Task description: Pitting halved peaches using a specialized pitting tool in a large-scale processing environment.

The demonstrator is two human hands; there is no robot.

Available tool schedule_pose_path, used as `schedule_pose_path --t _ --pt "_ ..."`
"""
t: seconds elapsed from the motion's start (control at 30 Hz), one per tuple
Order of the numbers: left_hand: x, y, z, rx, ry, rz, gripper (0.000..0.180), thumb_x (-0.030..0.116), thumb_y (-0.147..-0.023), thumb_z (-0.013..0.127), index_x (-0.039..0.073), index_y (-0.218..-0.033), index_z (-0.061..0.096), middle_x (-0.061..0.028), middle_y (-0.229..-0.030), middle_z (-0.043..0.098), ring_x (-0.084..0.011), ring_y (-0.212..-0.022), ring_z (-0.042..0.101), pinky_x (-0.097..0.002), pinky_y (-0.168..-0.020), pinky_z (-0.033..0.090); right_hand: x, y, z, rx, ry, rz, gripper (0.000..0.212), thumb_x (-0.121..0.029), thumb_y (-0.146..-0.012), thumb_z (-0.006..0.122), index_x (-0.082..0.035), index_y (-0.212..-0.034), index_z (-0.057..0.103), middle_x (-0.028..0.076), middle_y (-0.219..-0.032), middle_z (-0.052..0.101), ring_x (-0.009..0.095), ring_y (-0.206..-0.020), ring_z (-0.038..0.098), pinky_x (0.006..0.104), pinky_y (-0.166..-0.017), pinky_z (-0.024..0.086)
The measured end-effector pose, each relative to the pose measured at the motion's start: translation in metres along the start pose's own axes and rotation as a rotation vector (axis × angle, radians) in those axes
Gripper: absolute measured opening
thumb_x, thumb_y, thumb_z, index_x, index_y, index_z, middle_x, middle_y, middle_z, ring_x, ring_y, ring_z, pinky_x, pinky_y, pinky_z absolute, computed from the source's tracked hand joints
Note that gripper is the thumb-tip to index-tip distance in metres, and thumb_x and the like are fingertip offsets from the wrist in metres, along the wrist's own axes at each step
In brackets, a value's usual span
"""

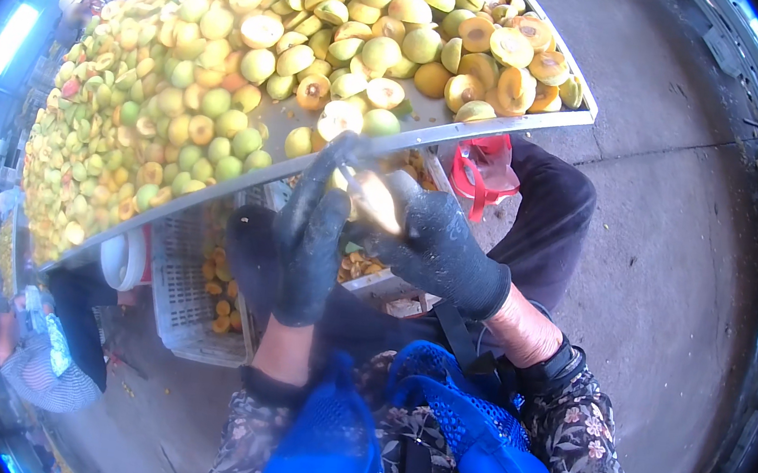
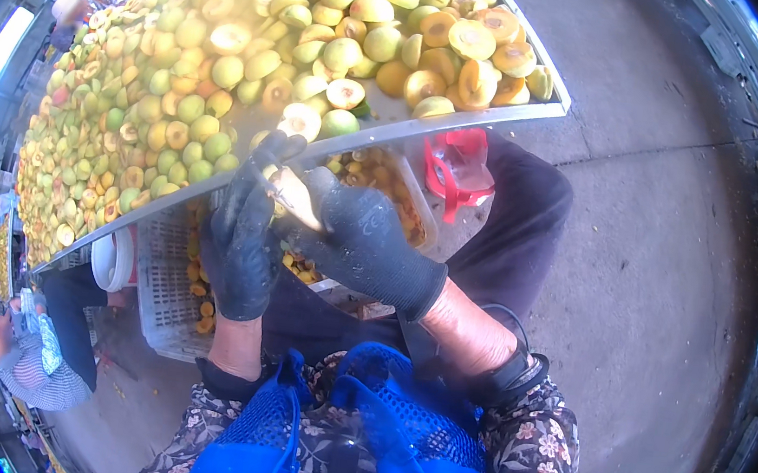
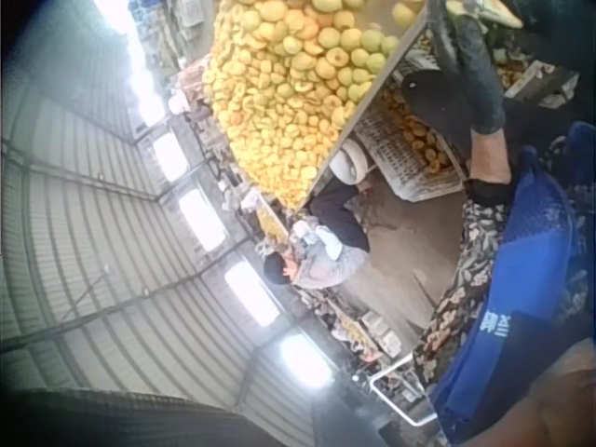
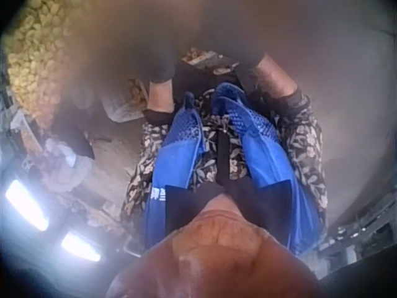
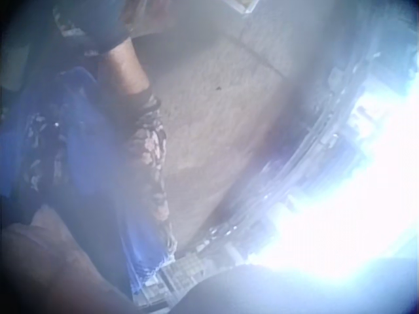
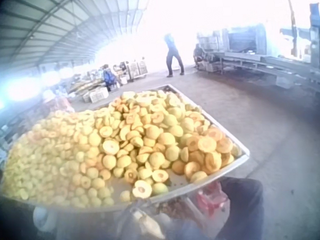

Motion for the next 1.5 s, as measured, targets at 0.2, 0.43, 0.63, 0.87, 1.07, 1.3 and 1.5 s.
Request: schedule_pose_path --t 0.2,0.43,0.63,0.87,1.07,1.3,1.5 --pt "-0.002 0.007 -0.004 -0.009 -0.279 0.073 0.044 0.012 -0.093 0.053 -0.005 -0.133 0.049 -0.0113 -0.131 0.054 -0.0184 -0.118 0.051 -0.0306 -0.102 0.039 -0.011 0.008 0.006 0.053 -0.012 -0.024 0.031 -0.019 -0.083 0.069 -0.002 -0.105 0.055 0.017 -0.072 0.058 0.034 -0.064 0.06 0.0413 -0.058 0.046" --pt "0.001 0.008 -0.003 0.136 -0.388 0.186 0.025 0.007 -0.089 0.05 0.003 -0.11 0.064 -0.019 -0.11 0.064 -0.035 -0.097 0.061 -0.0366 -0.084 0.047 0.009 0.006 0.025 0.212 -0.409 0.353 0.025 -0.013 -0.082 0.064 0.001 -0.102 0.058 0.016 -0.072 0.062 0.024 -0.063 0.061 0.0382 -0.06 0.047" --pt "-0.023 0.009 -0.009 0.205 -0.06 0.048 0.053 0.029 -0.093 0.048 -0.005 -0.134 0.045 -0.0195 -0.129 0.054 -0.0282 -0.117 0.053 -0.0386 -0.1 0.041 0.018 0.018 0.026 0.26 -0.55 0.472 0.024 -0.018 -0.083 0.067 0.001 -0.097 0.06 0.016 -0.076 0.065 0.015 -0.062 0.06 0.0353 -0.057 0.047" --pt "-0.039 0.021 -0.028 0.432 -0.858 0.432 0.07 0.024 -0.08 0.075 -0.003 -0.134 0.04 -0.0191 -0.115 0.063 -0.0271 -0.101 0.065 -0.0343 -0.085 0.052 0.006 0.026 0.02 0.02 0.241 0.084 0.033 -0.015 -0.083 0.064 -0.005 -0.113 0.055 0.014 -0.069 0.059 0.034 -0.066 0.063 0.0431 -0.056 0.049" --pt "-0.007 0.01 -0.015 0.548 0.156 -0.075 0.059 0.041 -0.102 0.031 -0.007 -0.094 0.065 -0.0113 -0.085 0.069 -0.0204 -0.075 0.067 -0.031 -0.072 0.054 -0.015 0.019 0.035 -0.025 0.386 -0.135 0.026 -0.014 -0.081 0.063 -0.011 -0.105 0.055 0.011 -0.079 0.058 0.03 -0.061 0.063 0.0399 -0.052 0.048" --pt "-0.003 0.009 -0.014 0.565 0.077 -0.075 0.058 0.039 -0.102 0.031 -0.006 -0.092 0.067 -0.0125 -0.085 0.069 -0.0194 -0.077 0.066 -0.0298 -0.073 0.053 -0.018 0.021 0.038 -0.185 0.529 0.006 0.013 -0.017 -0.09 0.056 -0.006 -0.091 0.048 0.01 -0.066 0.061 0.027 -0.054 0.064 0.0397 -0.046 0.047" --pt "-0.026 0.018 -0.022 0.171 -0.263 0.003 0.042 0.021 -0.09 0.063 -0.004 -0.122 0.049 -0.0122 -0.103 0.063 -0.0218 -0.1 0.06 -0.0332 -0.085 0.049 -0.016 0.029 0.029 -0.167 0.545 -0.209 0.023 -0.012 -0.078 0.06 -0.002 -0.097 0.052 0.01 -0.063 0.054 0.031 -0.051 0.057 0.0442 -0.044 0.043"
Point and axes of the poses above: each hand's wrist, its own y-axis away from the middle knuckle, its own z-axis out of the palm, x = y × z, the point moved 3 cm from there along -y, towards the middle knuckle
